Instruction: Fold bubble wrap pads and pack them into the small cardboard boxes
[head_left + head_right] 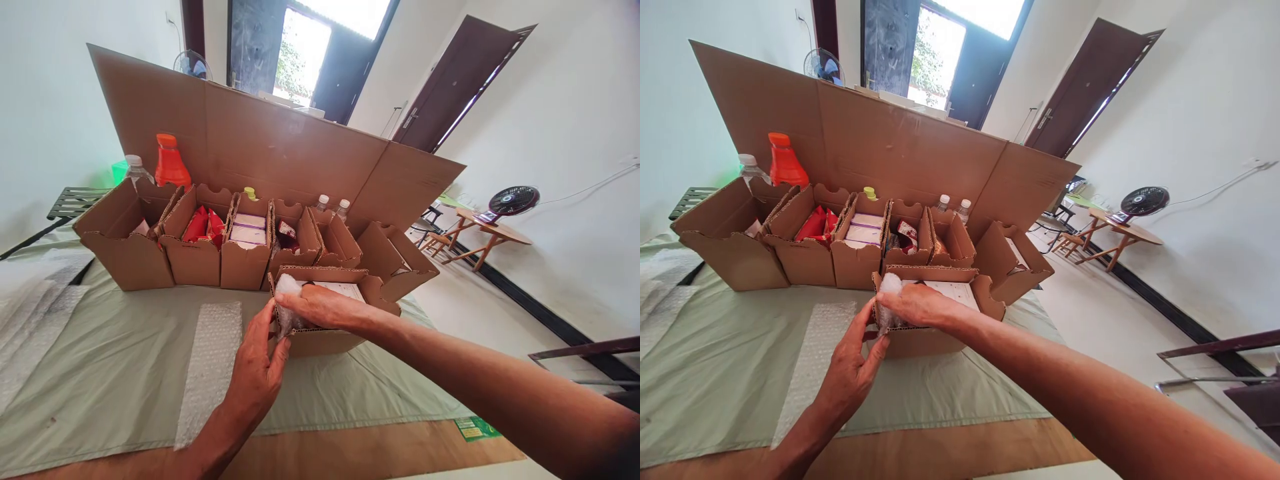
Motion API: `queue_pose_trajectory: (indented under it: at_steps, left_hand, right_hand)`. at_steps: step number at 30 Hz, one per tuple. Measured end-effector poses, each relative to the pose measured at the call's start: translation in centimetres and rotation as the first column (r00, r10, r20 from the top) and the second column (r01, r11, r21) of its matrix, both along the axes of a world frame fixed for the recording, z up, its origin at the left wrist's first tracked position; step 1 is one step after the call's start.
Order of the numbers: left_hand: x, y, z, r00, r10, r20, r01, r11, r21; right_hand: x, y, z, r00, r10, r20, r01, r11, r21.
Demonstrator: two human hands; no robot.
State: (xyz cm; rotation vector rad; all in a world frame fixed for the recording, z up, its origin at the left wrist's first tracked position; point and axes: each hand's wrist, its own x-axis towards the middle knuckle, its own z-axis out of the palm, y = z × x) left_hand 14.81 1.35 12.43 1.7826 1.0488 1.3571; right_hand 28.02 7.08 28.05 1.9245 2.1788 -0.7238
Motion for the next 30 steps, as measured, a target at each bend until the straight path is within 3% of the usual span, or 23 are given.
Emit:
queue_pose_trajectory:
  at_steps: [3, 6, 12, 17, 19, 23, 27, 30]
  left_hand:
    - [0.0, 0.1, 0.1, 1.0, -0.011, -0.003, 0.011, 1.0, -0.003]
    - [0.0, 0.1, 0.3, 1.0, 0.003, -0.013, -0.004, 1.0, -0.015]
    - [-0.1, 0.2, 0.4, 1.0, 0.002, -0.004, -0.002, 0.999, -0.034]
    - [-0.2, 0.7, 0.6, 1.0, 0.004, -0.003, -0.004, 0.999, -0.047]
    - [-0.2, 0.7, 0.7, 1.0, -0.011, -0.015, 0.011, 0.999, -0.046]
    - [-0.1, 0.7, 0.6, 1.0, -0.021, -0.011, 0.021, 0.999, -0.042]
    - [-0.2, 0.7, 0.5, 1.0, -0.02, -0.002, 0.02, 0.998, -0.057]
    - [-0.1, 0.8, 0.5, 1.0, -0.027, -0.007, 0.026, 0.998, -0.055]
  right_hand:
    - [-0.2, -0.3, -0.4, 0.994, -0.011, 0.112, -0.002, 0.993, 0.117]
    - [0.3, -0.2, 0.0, 0.992, -0.022, 0.125, 0.003, 0.988, 0.153]
    - [0.4, 0.7, 1.2, 0.989, 0.084, 0.119, -0.082, 0.996, -0.019]
    - [-0.8, 0.6, 0.0, 0.958, -0.002, 0.286, -0.053, 0.981, 0.186]
    - [-0.8, 0.5, -0.6, 0.953, -0.019, 0.301, -0.046, 0.977, 0.207]
    - [-0.2, 0.4, -0.6, 0.962, -0.003, 0.273, -0.026, 0.994, 0.102]
    - [0.7, 0.8, 1.3, 0.983, 0.052, 0.175, -0.047, 0.998, -0.035]
    - [1.2, 1.1, 2.5, 0.994, 0.027, 0.103, -0.029, 0.999, 0.013]
